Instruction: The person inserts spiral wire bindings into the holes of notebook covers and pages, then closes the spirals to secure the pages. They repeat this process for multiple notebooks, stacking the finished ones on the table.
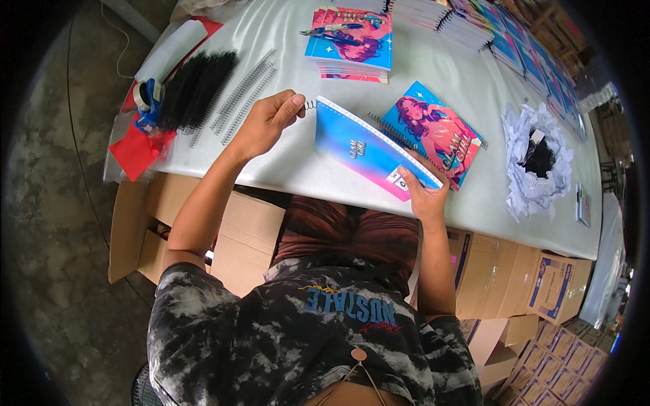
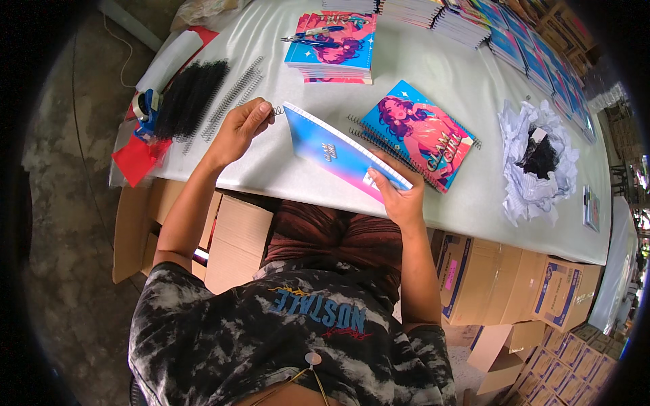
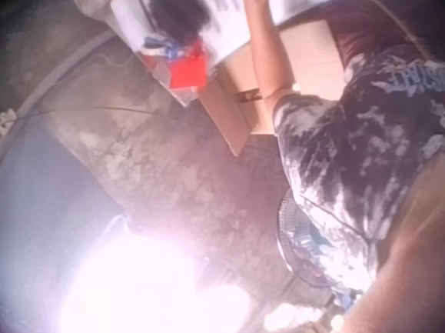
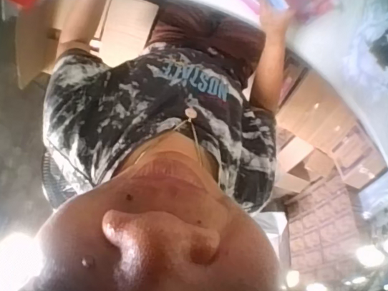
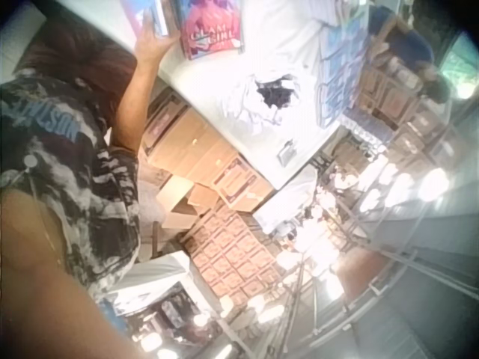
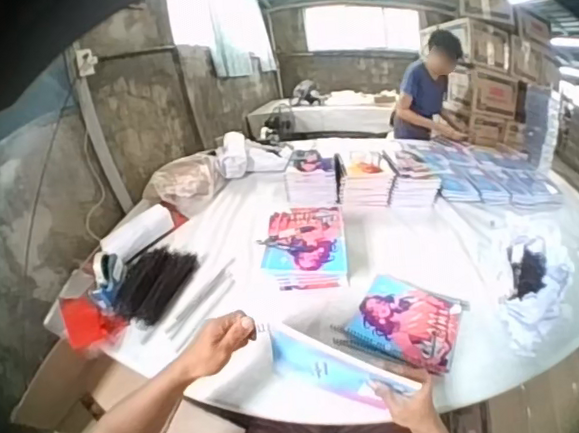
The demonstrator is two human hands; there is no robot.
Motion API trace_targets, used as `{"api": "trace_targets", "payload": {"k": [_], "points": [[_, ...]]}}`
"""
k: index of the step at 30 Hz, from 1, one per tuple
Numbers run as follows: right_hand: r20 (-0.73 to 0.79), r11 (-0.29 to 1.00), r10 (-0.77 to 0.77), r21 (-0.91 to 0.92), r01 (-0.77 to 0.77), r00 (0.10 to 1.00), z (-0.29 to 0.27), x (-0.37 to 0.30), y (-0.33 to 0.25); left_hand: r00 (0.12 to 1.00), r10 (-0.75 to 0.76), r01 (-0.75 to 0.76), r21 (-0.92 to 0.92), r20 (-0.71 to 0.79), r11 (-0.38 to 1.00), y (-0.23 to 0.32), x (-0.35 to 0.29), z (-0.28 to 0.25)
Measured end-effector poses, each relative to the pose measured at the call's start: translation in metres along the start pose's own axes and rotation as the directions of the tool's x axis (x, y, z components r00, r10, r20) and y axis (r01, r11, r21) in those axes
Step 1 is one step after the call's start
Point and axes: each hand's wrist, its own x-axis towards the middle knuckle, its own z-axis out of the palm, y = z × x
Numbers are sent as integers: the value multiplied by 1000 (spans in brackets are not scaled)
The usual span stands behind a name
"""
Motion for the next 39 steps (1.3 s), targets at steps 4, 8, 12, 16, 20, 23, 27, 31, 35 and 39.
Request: {"api": "trace_targets", "payload": {"k": [4, 8, 12, 16, 20, 23, 27, 31, 35, 39], "points": [[61, 998, -67, -2, 67, 996, -2, 1, 0, 983, -168, 173, -71, 71, 982, 15, 1, -5], [155, 995, -54, -74, 66, 986, -11, 5, -7, 964, -234, 259, -232, 130, 938, 21, 9, -14], [119, 999, 28, -23, -25, 993, -16, 3, -6, 969, 92, -116, 92, 230, 989, 32, 8, -27], [83, 997, 71, 32, -74, 994, -11, -3, 1, 926, 174, -322, 461, 335, 827, 53, 6, -23], [142, 993, -20, -112, 36, 990, -6, 0, -8, 893, 387, -403, 792, 230, 459, 72, -1, -8], [174, 985, -116, -104, 136, 978, -6, -1, -6, 771, 582, -523, 777, 257, 350, 62, -1, -4], [180, 972, -164, -138, 190, 970, -3, -4, -1, 931, 184, -364, 834, 314, 414, 87, -3, -1], [181, 944, -259, -159, 288, 949, 1, -6, 3, 831, 393, -507, 827, 394, 244, 70, -6, -2], [171, 902, -338, -223, 370, 926, 4, -9, 2, 760, 628, -352, 918, 165, 185, 66, -2, 7], [156, 873, -379, -266, 409, 912, 14, -15, -3, 785, 614, -442, 767, 80, 465, -67, -38, 45]]}}
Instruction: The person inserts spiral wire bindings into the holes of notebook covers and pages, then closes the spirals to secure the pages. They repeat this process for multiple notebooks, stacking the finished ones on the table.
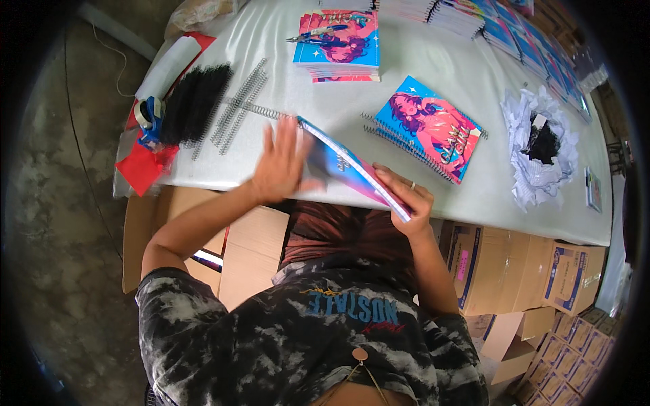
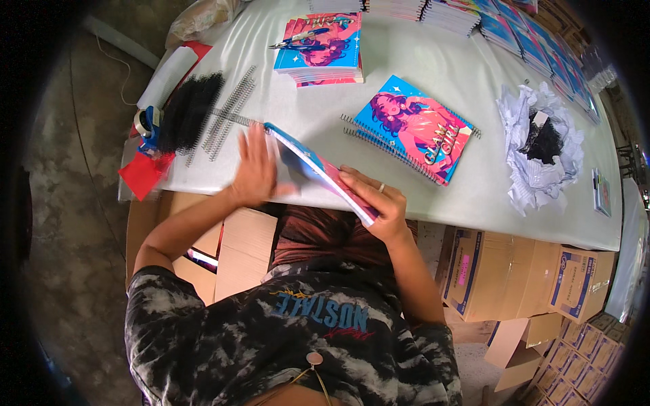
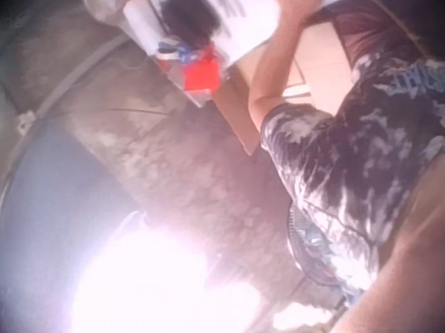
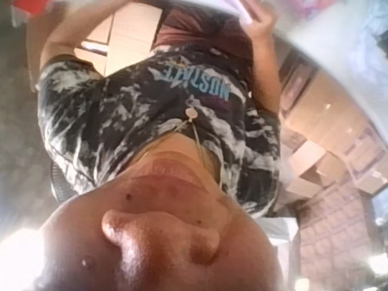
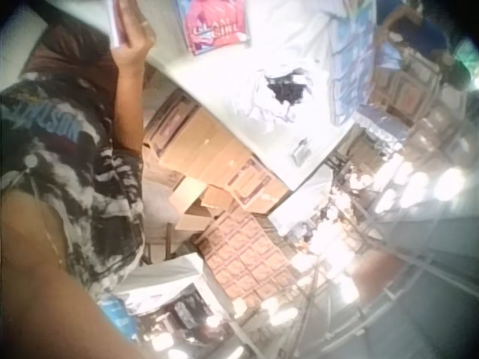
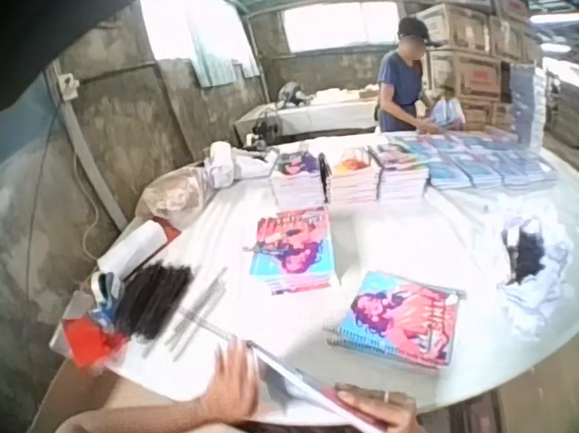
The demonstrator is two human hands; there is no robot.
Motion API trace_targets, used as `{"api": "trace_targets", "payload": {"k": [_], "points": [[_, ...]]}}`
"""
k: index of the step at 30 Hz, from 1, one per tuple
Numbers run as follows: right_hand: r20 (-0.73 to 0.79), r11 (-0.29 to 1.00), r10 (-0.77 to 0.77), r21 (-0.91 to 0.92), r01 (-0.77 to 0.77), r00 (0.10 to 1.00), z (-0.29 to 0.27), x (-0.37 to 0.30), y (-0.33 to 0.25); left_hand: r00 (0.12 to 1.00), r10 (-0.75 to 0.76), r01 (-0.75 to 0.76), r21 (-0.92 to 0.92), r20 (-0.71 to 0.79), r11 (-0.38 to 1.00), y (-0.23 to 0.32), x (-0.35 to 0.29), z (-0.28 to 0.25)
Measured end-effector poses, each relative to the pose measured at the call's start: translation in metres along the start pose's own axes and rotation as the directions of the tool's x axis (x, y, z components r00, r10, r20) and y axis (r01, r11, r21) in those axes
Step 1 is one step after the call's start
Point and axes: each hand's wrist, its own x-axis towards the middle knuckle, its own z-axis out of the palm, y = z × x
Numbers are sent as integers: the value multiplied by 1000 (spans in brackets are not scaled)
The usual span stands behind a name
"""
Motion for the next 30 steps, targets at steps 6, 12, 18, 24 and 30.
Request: {"api": "trace_targets", "payload": {"k": [6, 12, 18, 24, 30], "points": [[-4, 1000, -26, 1, 26, 1000, 14, -11, -9, 930, -56, 148, 232, -362, 961, -57, 13, 8], [-42, 991, -134, 11, 135, 990, 20, -9, 1, 977, -210, 212, 240, -33, 947, -15, -32, 44], [-10, 987, -155, 46, 155, 988, 27, -5, -1, 956, 2, 27, 92, -295, 995, 9, -2, 4], [52, 975, -175, 147, 166, 983, 24, -4, -4, 860, 23, -24, 5, -509, 1000, 4, 7, 7], [-26, 981, -192, -29, 191, 981, 22, -4, -1, 940, 176, -176, 27, -293, 984, 19, -24, 3]]}}
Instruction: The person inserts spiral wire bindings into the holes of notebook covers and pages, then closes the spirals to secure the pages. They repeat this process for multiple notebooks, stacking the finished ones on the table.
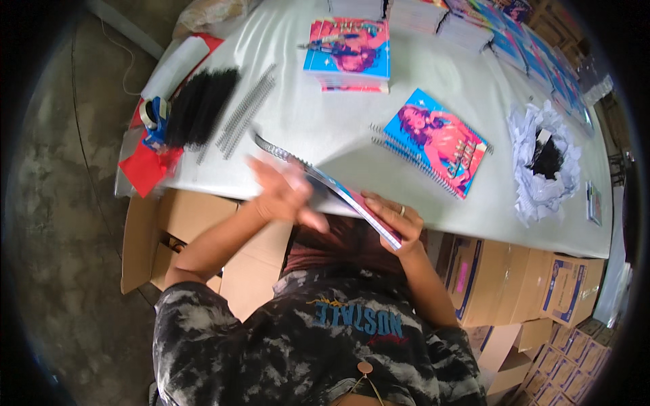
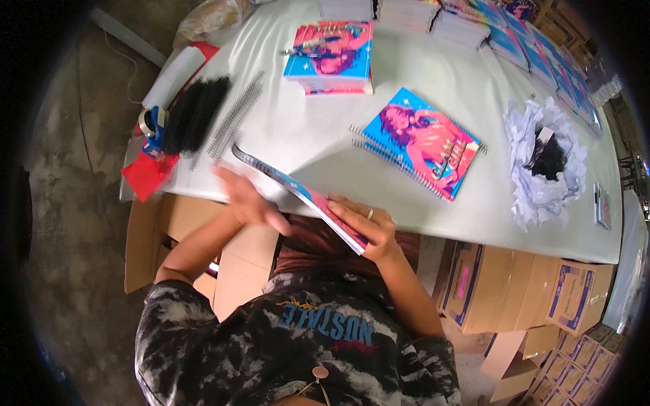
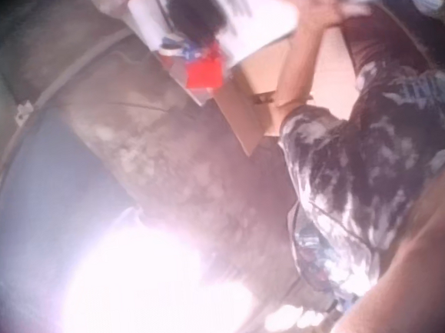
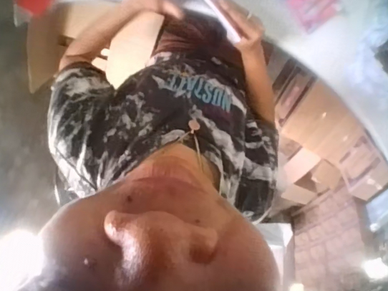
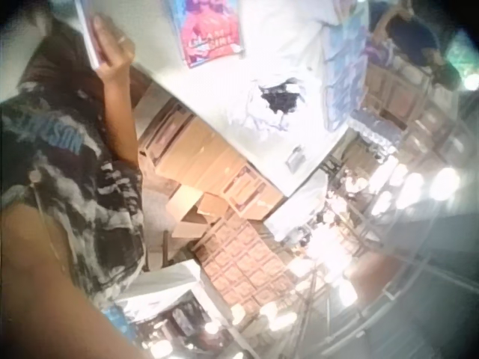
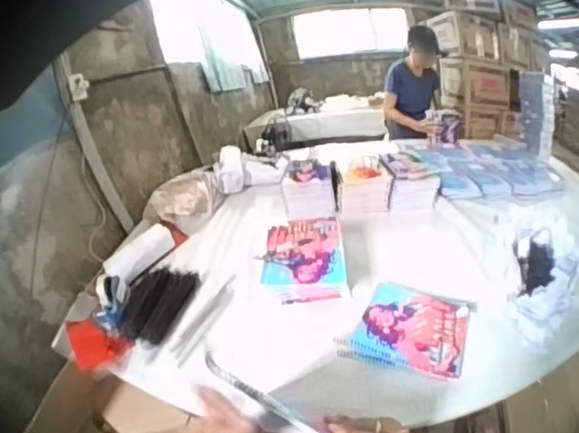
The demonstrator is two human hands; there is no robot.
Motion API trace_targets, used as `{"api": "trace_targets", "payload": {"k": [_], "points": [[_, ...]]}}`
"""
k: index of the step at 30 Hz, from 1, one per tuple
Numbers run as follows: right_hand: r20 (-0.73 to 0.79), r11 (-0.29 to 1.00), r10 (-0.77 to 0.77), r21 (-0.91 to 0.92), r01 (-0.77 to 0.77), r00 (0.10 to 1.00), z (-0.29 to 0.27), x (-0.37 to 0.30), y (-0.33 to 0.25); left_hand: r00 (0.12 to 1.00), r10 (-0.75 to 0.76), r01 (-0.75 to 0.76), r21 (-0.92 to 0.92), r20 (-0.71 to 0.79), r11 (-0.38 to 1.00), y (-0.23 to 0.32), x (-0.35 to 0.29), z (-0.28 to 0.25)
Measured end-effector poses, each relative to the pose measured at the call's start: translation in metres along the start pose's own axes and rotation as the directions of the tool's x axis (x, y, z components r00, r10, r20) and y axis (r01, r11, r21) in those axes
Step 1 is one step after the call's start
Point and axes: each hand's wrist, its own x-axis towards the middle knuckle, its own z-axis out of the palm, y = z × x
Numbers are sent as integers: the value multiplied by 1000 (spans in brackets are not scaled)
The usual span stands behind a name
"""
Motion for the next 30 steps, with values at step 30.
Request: {"api": "trace_targets", "payload": {"k": [30], "points": [[18, 927, 366, 82, -367, 930, -26, 5, 14, 992, 2, 18, 152, -128, 988, -37, 140, -13]]}}
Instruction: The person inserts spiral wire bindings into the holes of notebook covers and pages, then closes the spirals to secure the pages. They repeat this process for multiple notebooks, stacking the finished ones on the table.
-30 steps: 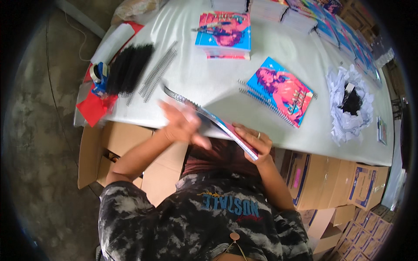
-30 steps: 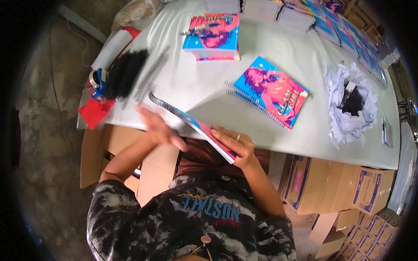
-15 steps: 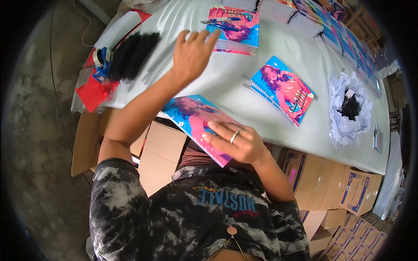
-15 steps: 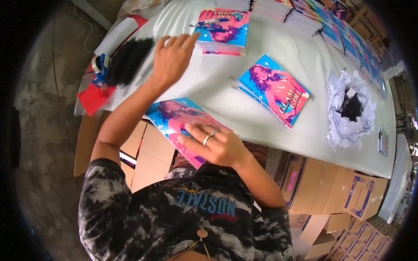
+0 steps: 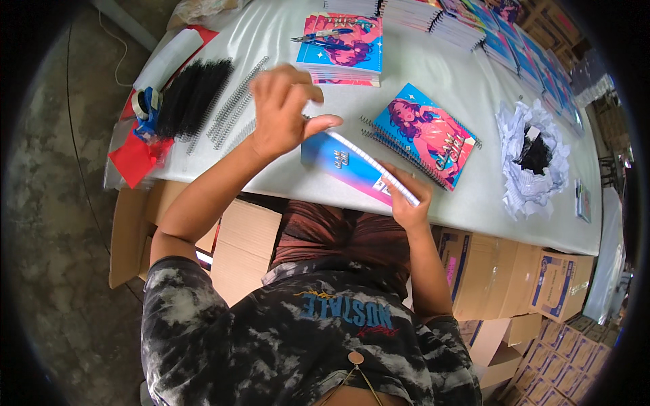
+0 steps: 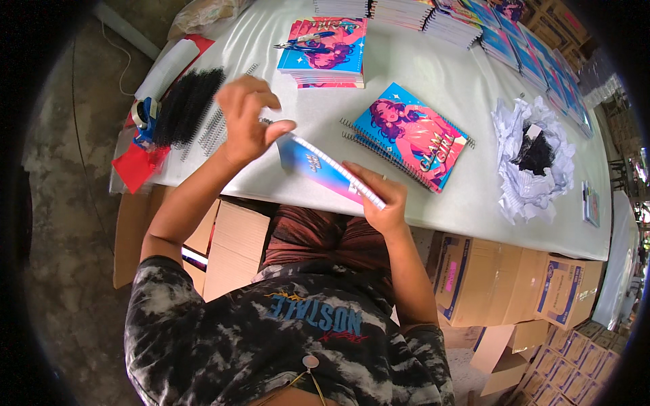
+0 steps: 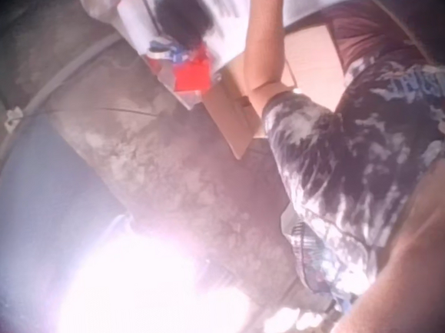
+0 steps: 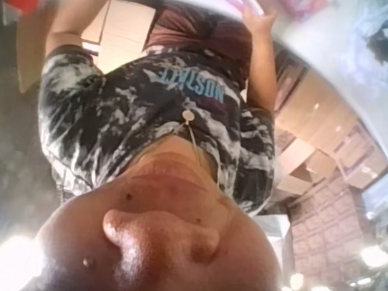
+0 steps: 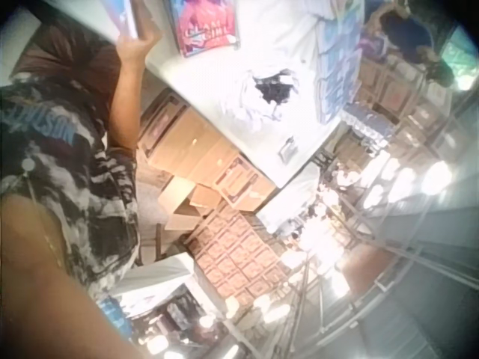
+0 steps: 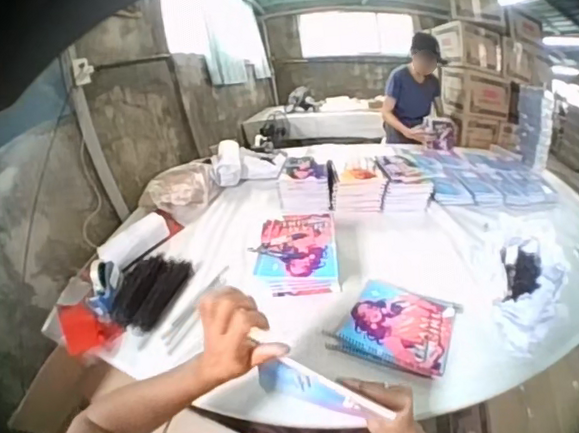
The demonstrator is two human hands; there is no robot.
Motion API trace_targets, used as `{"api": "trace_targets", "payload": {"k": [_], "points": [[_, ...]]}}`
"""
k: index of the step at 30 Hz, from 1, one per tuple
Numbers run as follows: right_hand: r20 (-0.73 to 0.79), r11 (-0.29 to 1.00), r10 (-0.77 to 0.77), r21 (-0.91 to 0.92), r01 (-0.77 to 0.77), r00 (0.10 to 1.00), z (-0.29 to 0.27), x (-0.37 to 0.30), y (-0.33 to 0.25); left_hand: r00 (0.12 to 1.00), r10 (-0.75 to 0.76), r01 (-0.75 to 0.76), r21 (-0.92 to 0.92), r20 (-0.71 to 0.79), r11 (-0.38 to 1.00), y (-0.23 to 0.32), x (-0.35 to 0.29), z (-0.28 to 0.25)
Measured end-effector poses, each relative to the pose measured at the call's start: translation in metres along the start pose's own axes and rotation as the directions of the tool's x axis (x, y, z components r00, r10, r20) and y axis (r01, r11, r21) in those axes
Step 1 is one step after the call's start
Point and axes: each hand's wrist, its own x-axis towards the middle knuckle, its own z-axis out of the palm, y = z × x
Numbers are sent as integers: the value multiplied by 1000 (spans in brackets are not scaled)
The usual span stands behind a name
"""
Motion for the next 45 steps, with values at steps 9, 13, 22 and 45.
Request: {"api": "trace_targets", "payload": {"k": [9, 13, 22, 45], "points": [[9, 956, -282, -77, 282, 959, 10, -8, -3, 945, 226, -227, -23, 239, 974, 19, -131, 14], [68, 938, -344, -21, 346, 937, 14, -2, -7, 989, 68, -68, -2, -130, 998, 15, -80, 7], [109, 927, -375, 30, 374, 920, 20, -1, -19, 907, -296, 233, -229, -298, 945, 10, -106, 23], [35, 936, -331, -110, 333, 943, 24, -7, -9, 971, 227, -185, -374, 71, 909, 73, -114, 6]]}}
